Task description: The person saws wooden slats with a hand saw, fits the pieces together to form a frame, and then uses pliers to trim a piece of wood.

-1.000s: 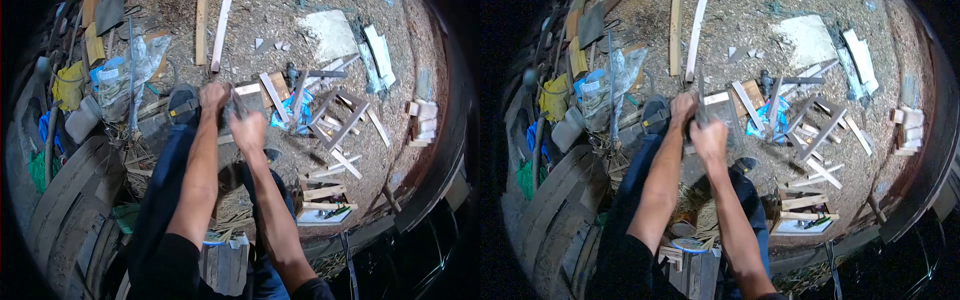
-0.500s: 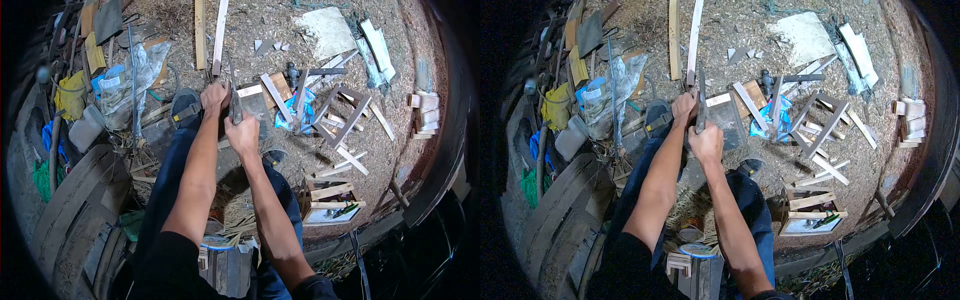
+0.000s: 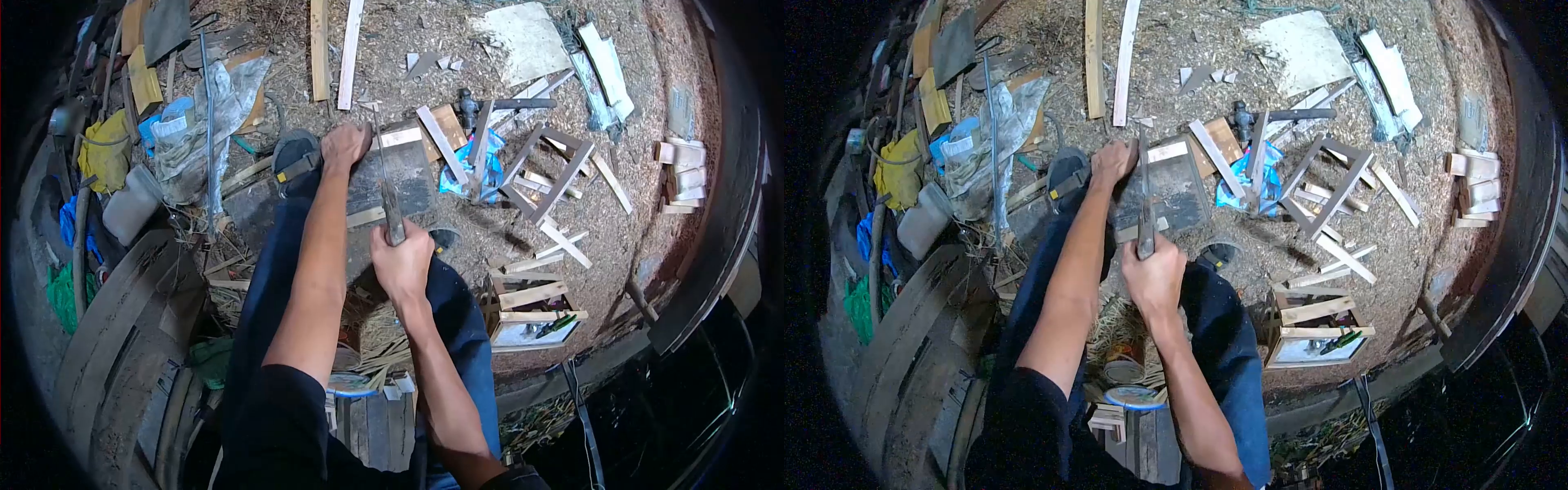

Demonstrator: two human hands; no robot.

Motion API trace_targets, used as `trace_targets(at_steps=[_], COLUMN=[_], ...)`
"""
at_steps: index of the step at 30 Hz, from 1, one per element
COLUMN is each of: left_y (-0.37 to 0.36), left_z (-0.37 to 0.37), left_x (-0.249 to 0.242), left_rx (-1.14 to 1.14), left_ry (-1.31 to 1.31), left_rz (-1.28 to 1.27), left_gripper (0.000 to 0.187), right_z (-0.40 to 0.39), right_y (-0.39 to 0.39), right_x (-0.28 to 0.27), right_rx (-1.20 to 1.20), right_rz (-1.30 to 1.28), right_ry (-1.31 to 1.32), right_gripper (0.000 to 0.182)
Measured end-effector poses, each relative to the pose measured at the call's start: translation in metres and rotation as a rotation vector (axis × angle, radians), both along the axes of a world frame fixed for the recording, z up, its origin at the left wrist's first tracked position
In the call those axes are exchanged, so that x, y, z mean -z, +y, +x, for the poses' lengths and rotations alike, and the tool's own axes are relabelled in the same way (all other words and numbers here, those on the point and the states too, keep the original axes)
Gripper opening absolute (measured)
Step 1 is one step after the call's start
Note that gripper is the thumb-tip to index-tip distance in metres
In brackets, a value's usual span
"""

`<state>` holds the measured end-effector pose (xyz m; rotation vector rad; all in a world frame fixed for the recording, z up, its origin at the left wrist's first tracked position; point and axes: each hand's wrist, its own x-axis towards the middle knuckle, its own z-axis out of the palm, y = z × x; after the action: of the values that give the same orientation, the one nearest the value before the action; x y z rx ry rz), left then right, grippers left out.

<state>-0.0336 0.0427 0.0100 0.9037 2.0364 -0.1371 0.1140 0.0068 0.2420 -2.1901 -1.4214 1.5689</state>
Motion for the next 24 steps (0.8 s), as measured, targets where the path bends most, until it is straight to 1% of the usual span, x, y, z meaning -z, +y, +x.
trace_targets(at_steps=[2, 3, 5, 6, 7, 8, 9, 10, 11, 12, 14, 15, 16, 18, 21, 24], left_y=[0.0, 0.0, 0.001, -0.002, -0.002, -0.003, -0.012, -0.013, -0.017, -0.017, -0.006, -0.008, -0.009, -0.007, -0.005, -0.003], left_z=[0.001, 0.003, 0.008, 0.008, 0.006, 0.005, 0.004, 0.001, -0.001, 0.004, 0.006, 0.007, 0.006, 0.006, 0.006, 0.008], left_x=[0.002, -0.002, -0.009, -0.005, 0.003, 0.011, 0.029, 0.032, 0.034, 0.023, 0.005, 0.003, 0.001, 0.001, -0.003, -0.007], left_rx=[0.014, 0.004, -0.009, -0.005, 0.0, 0.0, 0.004, 0.006, -0.014, -0.008, -0.02, -0.019, -0.023, 0.058, 0.033, 0.031], left_ry=[-0.042, -0.008, 0.016, 0.011, 0.006, 0.002, 0.008, 0.018, -0.057, -0.068, -0.001, 0.018, 0.013, -0.009, -0.01, 0.015], left_rz=[-0.022, -0.002, 0.016, -0.013, -0.035, -0.037, -0.01, 0.019, 0.005, -0.001, -0.008, 0.046, 0.036, 0.023, -0.007, -0.008], left_gripper=[0.07, 0.068, 0.066, 0.064, 0.062, 0.062, 0.061, 0.06, 0.06, 0.06, 0.059, 0.06, 0.06, 0.061, 0.059, 0.055], right_z=[0.0, 0.0, 0.005, 0.007, 0.007, 0.005, -0.002, -0.009, -0.014, -0.015, -0.009, -0.001, 0.003, 0.015, 0.01, 0.008], right_y=[0.007, 0.013, 0.012, 0.009, 0.011, 0.011, 0.007, 0.001, -0.016, -0.032, -0.012, -0.008, 0.003, 0.013, 0.017, 0.013], right_x=[-0.002, -0.006, -0.001, -0.001, -0.003, 0.002, 0.01, 0.019, 0.025, 0.037, 0.016, 0.016, 0.009, 0.015, 0.011, 0.016], right_rx=[-0.003, 0.003, -0.006, -0.014, -0.069, -0.07, -0.104, -0.139, -0.192, -0.247, -0.072, -0.046, -0.036, -0.074, -0.141, -0.134], right_rz=[-0.041, -0.076, -0.05, -0.033, -0.094, -0.096, -0.081, -0.062, -0.002, 0.08, 0.008, -0.018, -0.022, -0.022, -0.02, 0.026], right_ry=[-0.02, -0.052, -0.04, -0.02, -0.069, -0.073, -0.056, -0.036, -0.088, -0.122, -0.03, -0.018, -0.035, -0.054, -0.1, -0.094], right_gripper=[0.025, 0.025, 0.024, 0.024, 0.026, 0.026, 0.027, 0.029, 0.03, 0.029, 0.025, 0.022, 0.021, 0.022, 0.023, 0.026])
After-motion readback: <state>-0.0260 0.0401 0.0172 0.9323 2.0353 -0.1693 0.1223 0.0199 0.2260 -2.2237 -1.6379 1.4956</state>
